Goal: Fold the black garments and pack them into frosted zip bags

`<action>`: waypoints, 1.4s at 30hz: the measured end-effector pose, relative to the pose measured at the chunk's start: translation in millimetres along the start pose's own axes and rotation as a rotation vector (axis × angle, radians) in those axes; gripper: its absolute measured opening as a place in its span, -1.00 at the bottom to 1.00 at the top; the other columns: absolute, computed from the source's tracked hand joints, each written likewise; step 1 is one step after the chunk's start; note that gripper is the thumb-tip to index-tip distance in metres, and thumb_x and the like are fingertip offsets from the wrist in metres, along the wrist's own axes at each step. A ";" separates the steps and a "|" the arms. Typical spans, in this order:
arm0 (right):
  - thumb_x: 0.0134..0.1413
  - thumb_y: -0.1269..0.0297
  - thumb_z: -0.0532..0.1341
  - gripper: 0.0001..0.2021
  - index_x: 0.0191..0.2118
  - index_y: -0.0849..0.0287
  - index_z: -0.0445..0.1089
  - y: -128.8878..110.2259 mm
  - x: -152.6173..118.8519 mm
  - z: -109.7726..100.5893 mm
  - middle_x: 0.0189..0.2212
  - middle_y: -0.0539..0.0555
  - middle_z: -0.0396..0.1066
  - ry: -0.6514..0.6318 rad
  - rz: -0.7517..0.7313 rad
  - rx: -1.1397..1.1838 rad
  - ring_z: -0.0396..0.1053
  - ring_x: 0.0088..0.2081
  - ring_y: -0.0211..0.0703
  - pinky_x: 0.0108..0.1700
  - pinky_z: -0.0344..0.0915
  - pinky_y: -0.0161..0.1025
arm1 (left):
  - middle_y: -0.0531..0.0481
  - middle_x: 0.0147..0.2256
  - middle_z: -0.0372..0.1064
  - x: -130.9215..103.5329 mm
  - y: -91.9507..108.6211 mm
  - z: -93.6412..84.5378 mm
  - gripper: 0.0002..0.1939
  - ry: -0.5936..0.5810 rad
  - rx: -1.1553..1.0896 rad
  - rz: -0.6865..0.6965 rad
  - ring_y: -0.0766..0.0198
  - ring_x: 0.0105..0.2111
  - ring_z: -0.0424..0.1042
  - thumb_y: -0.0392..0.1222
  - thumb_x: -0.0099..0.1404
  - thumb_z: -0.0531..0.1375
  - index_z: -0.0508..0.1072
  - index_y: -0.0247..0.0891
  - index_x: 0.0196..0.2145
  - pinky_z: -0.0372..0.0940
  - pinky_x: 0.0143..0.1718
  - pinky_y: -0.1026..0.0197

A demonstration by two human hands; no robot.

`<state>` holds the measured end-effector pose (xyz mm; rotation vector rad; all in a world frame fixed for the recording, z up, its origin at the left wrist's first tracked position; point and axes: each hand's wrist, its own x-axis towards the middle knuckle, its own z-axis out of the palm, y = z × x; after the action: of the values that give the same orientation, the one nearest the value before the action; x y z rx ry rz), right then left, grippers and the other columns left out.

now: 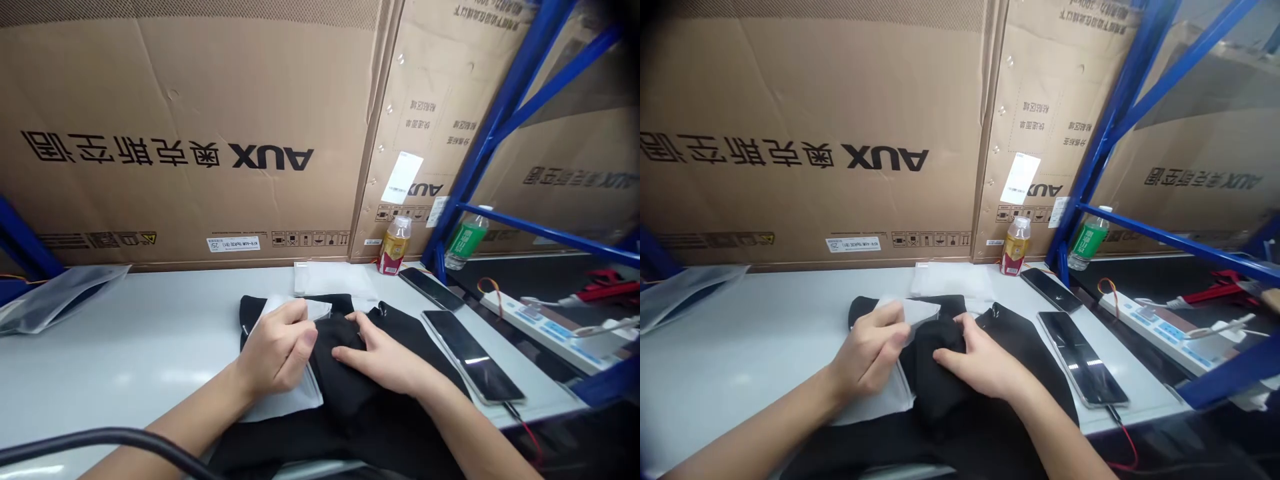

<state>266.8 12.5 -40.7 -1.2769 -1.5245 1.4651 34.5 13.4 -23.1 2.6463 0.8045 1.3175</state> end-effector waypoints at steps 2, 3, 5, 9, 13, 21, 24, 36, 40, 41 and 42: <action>0.06 0.02 0.48 -0.46 0.08 0.05 0.33 -2.7 10.1 3.0 -0.16 0.06 0.61 0.007 0.032 0.065 0.60 -0.09 0.06 -0.06 0.55 -0.05 | 0.06 -0.45 0.03 0.4 -0.9 -0.8 -0.61 -0.104 -0.031 0.017 0.26 -0.48 0.12 -0.23 0.55 -0.11 0.08 -0.20 -0.50 0.10 -0.42 0.18; 0.10 -0.01 0.44 -0.46 0.10 0.05 0.30 -4.9 14.1 3.8 -0.12 0.08 0.61 0.006 0.053 0.099 0.60 -0.07 0.05 -0.05 0.56 -0.05 | 0.05 -0.44 0.06 0.8 -1.8 -1.2 -0.60 -0.150 -0.048 0.025 0.26 -0.47 0.13 -0.20 0.56 -0.10 0.10 -0.20 -0.50 0.11 -0.41 0.18; 0.18 -0.04 0.35 -0.49 0.12 0.10 0.26 -8.1 19.7 7.2 -0.10 0.14 0.59 0.018 0.091 0.144 0.61 -0.07 0.06 -0.06 0.57 -0.04 | 0.03 -0.43 0.10 2.0 -4.3 -2.7 -0.58 -0.207 -0.086 0.031 0.24 -0.45 0.16 -0.14 0.57 -0.09 0.11 -0.20 -0.49 0.14 -0.39 0.18; 0.27 0.00 0.25 -0.44 0.22 0.16 0.10 -4.0 21.0 26.6 -0.02 0.25 0.53 0.075 0.102 0.135 0.61 -0.05 0.11 -0.02 0.56 0.07 | 0.02 -0.42 0.10 3.9 -7.9 -5.3 -0.50 -0.261 -0.200 0.006 0.23 -0.42 0.19 -0.04 0.61 -0.13 0.09 -0.20 -0.51 0.16 -0.36 0.17; 0.19 0.12 0.35 -0.35 0.25 0.06 0.01 2.0 8.7 47.4 0.30 0.30 0.24 0.227 -0.030 0.017 0.33 0.30 0.13 0.36 0.25 0.15 | 0.04 -0.42 0.09 2.7 -3.6 -0.8 -0.50 -0.202 -0.223 -0.042 0.25 -0.42 0.17 -0.09 0.63 -0.14 0.14 -0.23 -0.51 0.15 -0.34 0.17; 0.28 -0.01 0.37 -0.43 0.36 -0.26 0.31 -8.2 -32.1 -4.1 0.52 0.07 -0.03 -0.197 -0.454 -0.781 -0.18 0.53 0.32 0.41 0.09 0.35 | 0.03 -0.41 0.14 6.1 0.6 1.1 -0.54 -0.208 -0.178 -0.179 0.23 -0.37 0.22 -0.15 0.61 -0.12 0.15 -0.23 -0.50 0.18 -0.30 0.15; 0.32 0.17 0.35 -0.52 0.31 -0.13 0.40 -7.9 -28.2 2.3 0.37 0.16 0.25 -0.146 -0.599 -0.960 0.15 0.37 0.25 0.32 0.26 0.24 | 0.02 -0.40 0.16 7.3 1.1 3.5 -0.54 -0.254 -0.182 -0.199 0.23 -0.37 0.25 -0.14 0.61 -0.13 0.15 -0.23 -0.50 0.19 -0.30 0.16; 0.19 0.68 0.05 -0.33 0.30 -0.08 0.36 -32.1 -28.8 18.4 0.39 -0.02 0.31 -0.400 -0.653 -0.601 0.21 0.42 -0.15 0.41 0.23 -0.11 | 0.07 -0.55 0.34 17.8 -36.3 -37.5 -0.45 -0.403 0.118 -0.406 0.24 -0.56 0.28 0.05 0.62 -0.07 0.30 -0.20 -0.51 0.07 -0.50 0.21; 0.02 0.62 0.28 -0.24 0.36 0.10 0.22 -26.4 -4.2 17.2 0.45 0.22 0.15 -0.186 -0.756 -0.823 0.10 0.45 0.13 0.44 0.15 0.13 | 0.04 -0.46 0.52 11.8 -39.6 -37.1 -0.46 -0.485 0.154 -0.362 0.19 -0.49 0.47 -0.07 0.62 -0.09 0.52 -0.18 -0.41 0.19 -0.45 0.22; -0.04 0.62 0.33 -0.19 0.36 0.15 0.19 -26.2 3.5 19.5 0.45 0.28 0.14 -0.187 -0.802 -0.881 0.07 0.46 0.19 0.45 0.11 0.17 | 0.03 -0.46 0.52 11.4 -38.9 -36.6 -0.46 -0.477 0.174 -0.345 0.18 -0.48 0.48 -0.10 0.62 -0.10 0.53 -0.19 -0.40 0.22 -0.44 0.22; -0.07 0.62 0.35 -0.17 0.36 0.19 0.17 -26.3 10.7 22.3 0.45 0.32 0.13 -0.198 -0.837 -0.912 0.08 0.46 0.22 0.44 0.13 0.16 | 0.02 -0.47 0.51 11.8 -37.5 -36.9 -0.47 -0.462 0.196 -0.326 0.18 -0.49 0.47 -0.13 0.61 -0.11 0.53 -0.19 -0.41 0.23 -0.44 0.22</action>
<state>237.5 17.9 -20.3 -0.7063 -2.5742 0.3350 -3.5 45.5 -2.4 2.6399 1.2601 0.5453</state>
